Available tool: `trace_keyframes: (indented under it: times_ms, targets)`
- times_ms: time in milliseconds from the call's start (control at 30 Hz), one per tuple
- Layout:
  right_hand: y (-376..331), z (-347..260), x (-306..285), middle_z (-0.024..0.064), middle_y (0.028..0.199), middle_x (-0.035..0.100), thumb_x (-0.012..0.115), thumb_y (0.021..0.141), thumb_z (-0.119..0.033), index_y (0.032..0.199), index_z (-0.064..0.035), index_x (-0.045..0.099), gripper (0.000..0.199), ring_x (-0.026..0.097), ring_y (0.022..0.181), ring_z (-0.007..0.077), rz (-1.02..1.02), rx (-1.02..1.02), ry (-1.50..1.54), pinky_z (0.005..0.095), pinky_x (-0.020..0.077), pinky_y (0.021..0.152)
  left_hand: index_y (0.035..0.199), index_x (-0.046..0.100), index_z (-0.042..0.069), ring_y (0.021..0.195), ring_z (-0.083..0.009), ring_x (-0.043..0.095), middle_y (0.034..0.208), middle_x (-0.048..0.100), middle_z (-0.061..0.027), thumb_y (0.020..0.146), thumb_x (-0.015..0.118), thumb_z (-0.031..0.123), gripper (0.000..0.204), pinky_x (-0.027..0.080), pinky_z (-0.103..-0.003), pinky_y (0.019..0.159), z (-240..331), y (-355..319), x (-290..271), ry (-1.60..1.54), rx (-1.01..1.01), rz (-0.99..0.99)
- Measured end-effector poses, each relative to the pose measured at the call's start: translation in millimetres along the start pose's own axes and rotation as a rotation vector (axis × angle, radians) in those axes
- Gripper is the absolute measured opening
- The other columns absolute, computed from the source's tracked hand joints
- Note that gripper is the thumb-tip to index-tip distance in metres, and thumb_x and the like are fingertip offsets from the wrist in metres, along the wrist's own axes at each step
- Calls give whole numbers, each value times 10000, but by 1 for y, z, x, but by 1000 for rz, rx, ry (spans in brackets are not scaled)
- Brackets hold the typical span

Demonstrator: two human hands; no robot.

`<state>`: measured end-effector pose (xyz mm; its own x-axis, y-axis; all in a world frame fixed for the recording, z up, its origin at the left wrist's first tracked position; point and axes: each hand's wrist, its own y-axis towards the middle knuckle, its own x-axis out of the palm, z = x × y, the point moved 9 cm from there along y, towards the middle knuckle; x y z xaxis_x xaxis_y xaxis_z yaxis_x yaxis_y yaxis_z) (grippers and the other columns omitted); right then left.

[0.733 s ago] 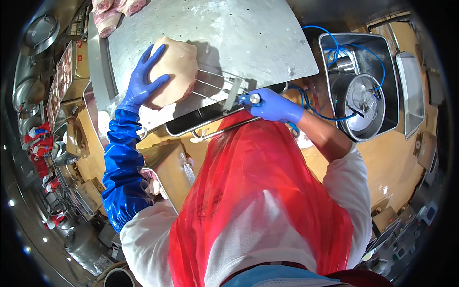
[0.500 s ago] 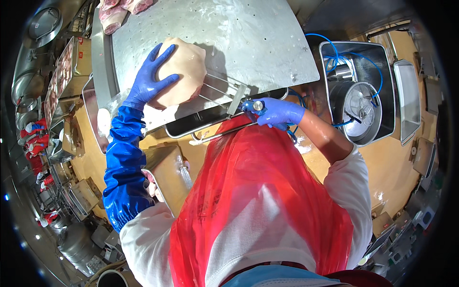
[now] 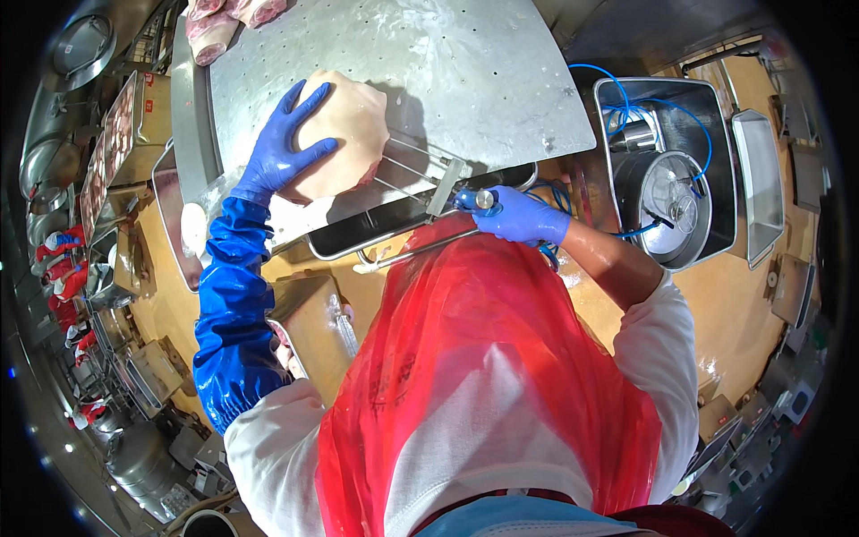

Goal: The person uses a handheld multi-pronged tenderizing tool to repeatedly pierce raw meat pieces on a stainless steel table. The person rotates each piece to cover different surfaces and places the tenderized pieces into a metal tray.

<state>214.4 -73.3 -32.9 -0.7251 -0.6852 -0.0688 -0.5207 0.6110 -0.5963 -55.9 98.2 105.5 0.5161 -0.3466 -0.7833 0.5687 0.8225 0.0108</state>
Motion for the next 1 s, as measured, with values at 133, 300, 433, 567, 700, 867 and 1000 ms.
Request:
trace_keyframes:
  times_ms: [133, 300, 433, 567, 700, 867, 1000]
  targets:
    - [-1, 2, 2, 40, 741, 595, 640, 880, -163, 975, -18, 629, 174, 504, 694, 126, -10, 11, 8, 354, 461, 655, 1532, 545, 150, 1452, -431, 441, 1597, 402, -263, 795, 845, 455, 853, 359, -488, 1207, 0, -1, 0, 11, 0, -3]
    - [-1, 1, -2, 32, 722, 620, 645, 928, -216, 973, -42, 631, 181, 584, 630, 125, 0, -17, -63, 324, 507, 589, 1539, 538, 135, 1482, -401, 408, 1605, 397, -238, 810, 844, 393, 831, 324, -475, 1227, 2, -1, 0, -11, 2, -18]
    - [-8, -7, -8, 88, 742, 643, 621, 889, -197, 1000, -24, 635, 206, 599, 654, 183, -10, 54, -118, 387, 507, 631, 1539, 536, 152, 1457, -442, 432, 1596, 402, -277, 791, 849, 455, 867, 357, -493, 1208, 0, -4, -1, 15, 14, 17]
    - [-7, -9, -10, 101, 711, 642, 628, 871, -189, 1020, -26, 643, 222, 600, 608, 204, -7, 25, -119, 400, 512, 613, 1541, 528, 141, 1454, -466, 426, 1576, 414, -304, 782, 856, 482, 894, 361, -501, 1205, -1, -3, -2, 85, -28, 17]
    - [-8, -18, -6, 78, 726, 622, 624, 868, -148, 1012, -43, 645, 179, 579, 624, 160, 8, -145, -209, 367, 493, 602, 1543, 503, 109, 1387, -489, 484, 1500, 474, -339, 770, 839, 551, 952, 415, -528, 1153, 29, -6, 9, 470, -153, 138]
    - [-27, 31, -11, 29, 793, 642, 625, 882, -92, 1089, -44, 658, 216, 582, 694, 124, 42, -126, -73, 353, 493, 624, 1529, 496, 64, 1301, -498, 555, 1452, 514, -344, 723, 850, 591, 1026, 463, -527, 1095, 51, -10, 25, 655, -202, 238]
    - [-112, 92, -67, 46, 860, 689, 638, 885, -84, 1293, -37, 670, 412, 654, 783, 121, 177, -323, 11, 347, 521, 687, 1520, 498, 54, 1323, -492, 533, 1486, 505, -309, 706, 863, 580, 1035, 439, -543, 1106, 53, -36, 23, 581, -183, 350]
